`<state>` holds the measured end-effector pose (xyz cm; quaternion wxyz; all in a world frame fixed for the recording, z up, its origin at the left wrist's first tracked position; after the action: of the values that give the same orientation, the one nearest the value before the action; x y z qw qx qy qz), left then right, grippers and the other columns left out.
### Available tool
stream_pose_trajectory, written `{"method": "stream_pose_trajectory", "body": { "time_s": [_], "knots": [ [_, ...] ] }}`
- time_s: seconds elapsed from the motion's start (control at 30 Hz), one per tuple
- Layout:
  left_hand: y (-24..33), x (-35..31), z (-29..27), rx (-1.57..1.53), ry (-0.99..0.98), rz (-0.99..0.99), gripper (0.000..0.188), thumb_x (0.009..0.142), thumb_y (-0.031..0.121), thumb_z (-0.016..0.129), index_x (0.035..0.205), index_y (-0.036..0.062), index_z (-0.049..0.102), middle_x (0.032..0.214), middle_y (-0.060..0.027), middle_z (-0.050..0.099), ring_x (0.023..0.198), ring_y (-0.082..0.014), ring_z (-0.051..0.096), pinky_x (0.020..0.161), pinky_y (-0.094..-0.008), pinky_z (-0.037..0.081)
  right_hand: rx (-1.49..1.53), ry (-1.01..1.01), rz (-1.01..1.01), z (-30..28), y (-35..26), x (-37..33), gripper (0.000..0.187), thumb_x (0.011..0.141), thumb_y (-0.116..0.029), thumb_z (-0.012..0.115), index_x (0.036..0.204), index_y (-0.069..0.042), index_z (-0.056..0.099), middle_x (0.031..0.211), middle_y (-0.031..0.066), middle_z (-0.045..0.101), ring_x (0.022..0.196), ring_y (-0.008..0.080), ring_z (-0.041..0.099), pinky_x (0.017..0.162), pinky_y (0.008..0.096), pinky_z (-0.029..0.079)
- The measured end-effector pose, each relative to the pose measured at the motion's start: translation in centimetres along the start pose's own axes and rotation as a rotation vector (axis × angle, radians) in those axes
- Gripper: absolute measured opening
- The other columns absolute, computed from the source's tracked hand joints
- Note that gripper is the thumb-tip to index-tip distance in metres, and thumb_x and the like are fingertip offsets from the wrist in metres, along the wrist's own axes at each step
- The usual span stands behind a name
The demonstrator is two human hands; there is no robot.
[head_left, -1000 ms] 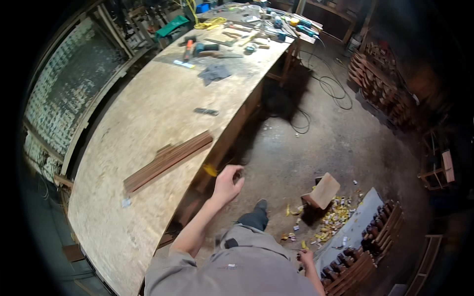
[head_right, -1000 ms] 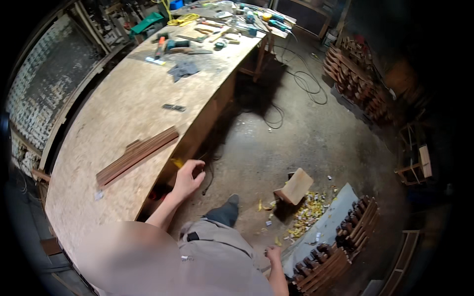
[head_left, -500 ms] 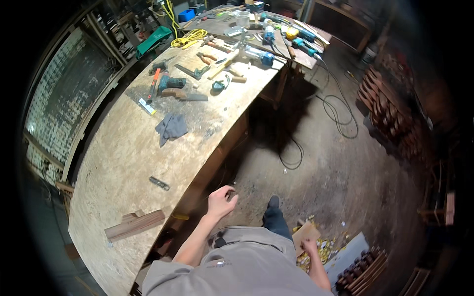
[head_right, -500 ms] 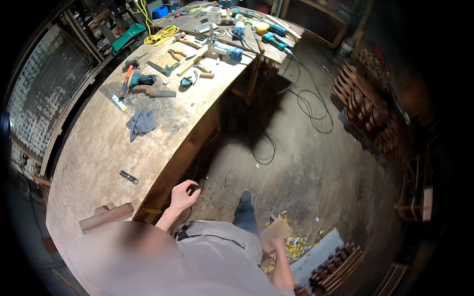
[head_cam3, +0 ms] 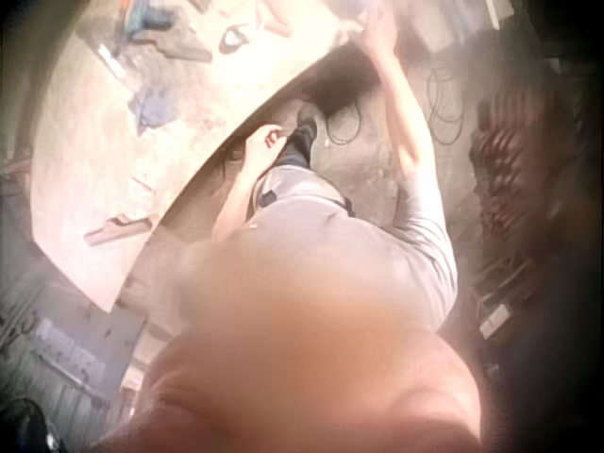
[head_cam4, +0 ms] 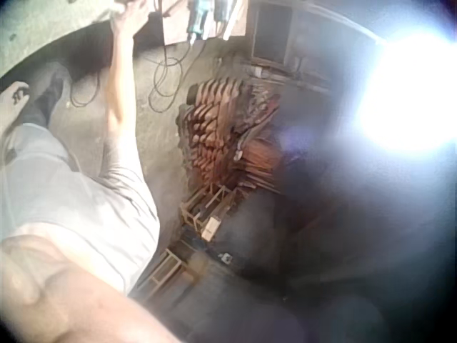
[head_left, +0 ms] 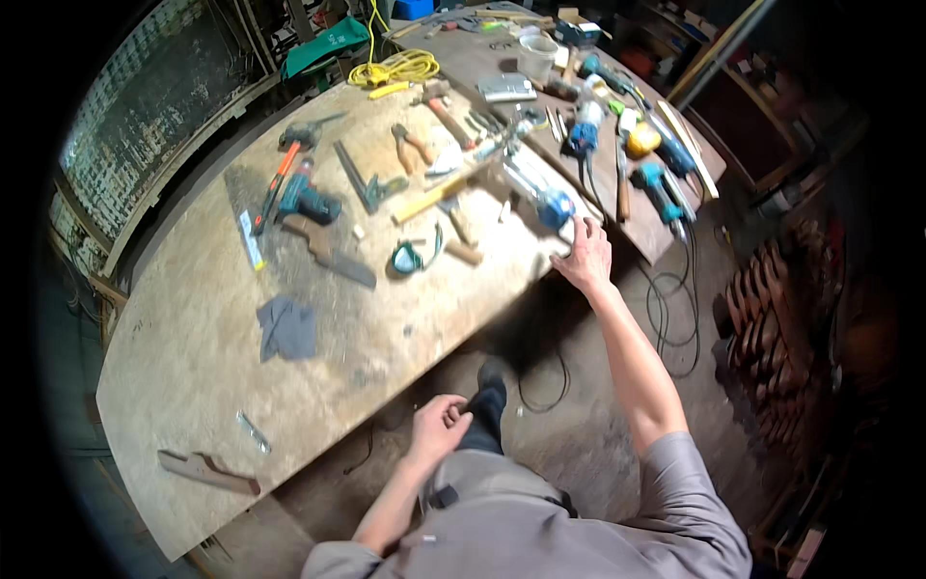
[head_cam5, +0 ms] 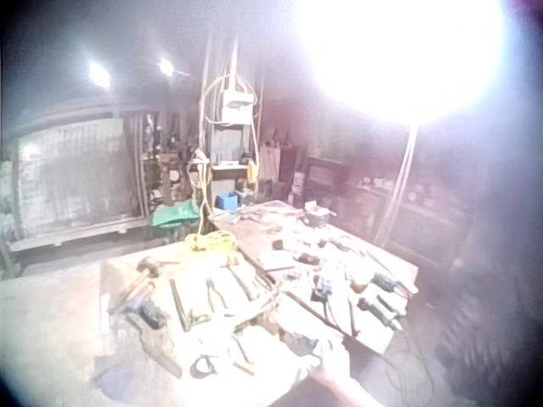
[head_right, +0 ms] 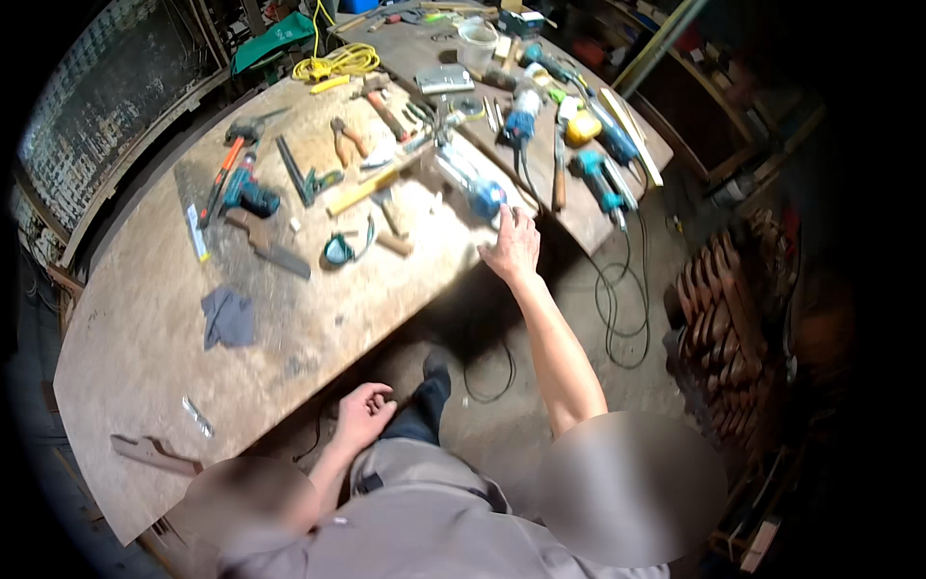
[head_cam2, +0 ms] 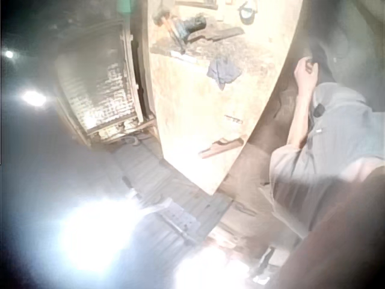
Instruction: The person wraps power tool cords around a router and a sander, places them on a workbench and under a shelf, then picks up and handles various small woodworking components, a measuring tape, and a small box before moving a container of liquid.
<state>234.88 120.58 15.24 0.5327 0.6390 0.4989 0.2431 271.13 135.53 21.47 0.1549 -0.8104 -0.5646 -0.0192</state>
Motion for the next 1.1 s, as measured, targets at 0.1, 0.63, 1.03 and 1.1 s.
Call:
{"method": "stream_pose_trajectory", "body": {
  "time_s": [0.1, 0.63, 1.03, 1.1],
  "knots": [
    [1.9, 7.2, 1.7, -0.064, 0.032, 0.042, 0.024, 0.079, -0.001, 0.069, 0.102, 0.0001, 0.062, 0.077, 0.0017, 0.053, 0.063, -0.0021, 0.045, 0.056, -0.018, 0.041, -0.048, -0.116, -0.067, 3.5, -2.3, 7.6, 0.084, 0.062, -0.029, 0.082, 0.132, -0.007, 0.041, 0.123, 0.0195, 0.05, 0.115, 0.0359, 0.048, 0.094, 0.0463, 0.041],
    [14.9, 25.6, 11.5, -0.989, 0.009, -0.064, 0.064, 0.071, 0.023, 0.083, 0.123, 0.0031, 0.053, 0.113, -0.0054, 0.06, 0.104, -0.0146, 0.056, 0.09, -0.0332, 0.048, 1.276, -0.904, 0.102, 1.9, -0.7, 5.8, 0.047, 0.06, -0.012, 0.076, 0.104, 0.0, 0.062, 0.086, 0.008, 0.066, 0.075, 0.0162, 0.063, 0.071, 0.0291, 0.051],
    [28.6, 6.9, 15.8, -0.926, 0.426, 0.329, 0.062, 0.061, 0.017, 0.077, 0.117, 0.0024, 0.057, 0.105, -0.0093, 0.063, 0.098, -0.0197, 0.061, 0.088, -0.0341, 0.05, 1.032, -0.998, -0.536, -2.5, 8.6, -14.6, 0.048, 0.067, -0.015, 0.077, 0.109, -0.001, 0.059, 0.1, 0.0139, 0.063, 0.089, 0.0274, 0.064, 0.083, 0.0365, 0.05],
    [30.2, 3.5, 14.9, -0.892, 0.523, 0.337, 0.066, 0.058, 0.025, 0.076, 0.115, 0.0, 0.056, 0.106, -0.0118, 0.062, 0.099, -0.0241, 0.062, 0.087, -0.0369, 0.053, 0.81, -0.903, -0.614, 2.3, 11.6, -18.4, 0.031, 0.071, -0.01, 0.074, 0.099, -0.003, 0.063, 0.084, 0.0081, 0.065, 0.082, 0.0206, 0.066, 0.074, 0.033, 0.051]
  ]
}}
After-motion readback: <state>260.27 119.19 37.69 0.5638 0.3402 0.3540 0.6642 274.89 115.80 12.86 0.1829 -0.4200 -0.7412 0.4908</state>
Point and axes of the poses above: each hand's wrist, its own x-axis towards the middle knuckle, its own z-axis out of the palm, y = z × x, the point moved 10 cm from there along x, towards the middle knuckle
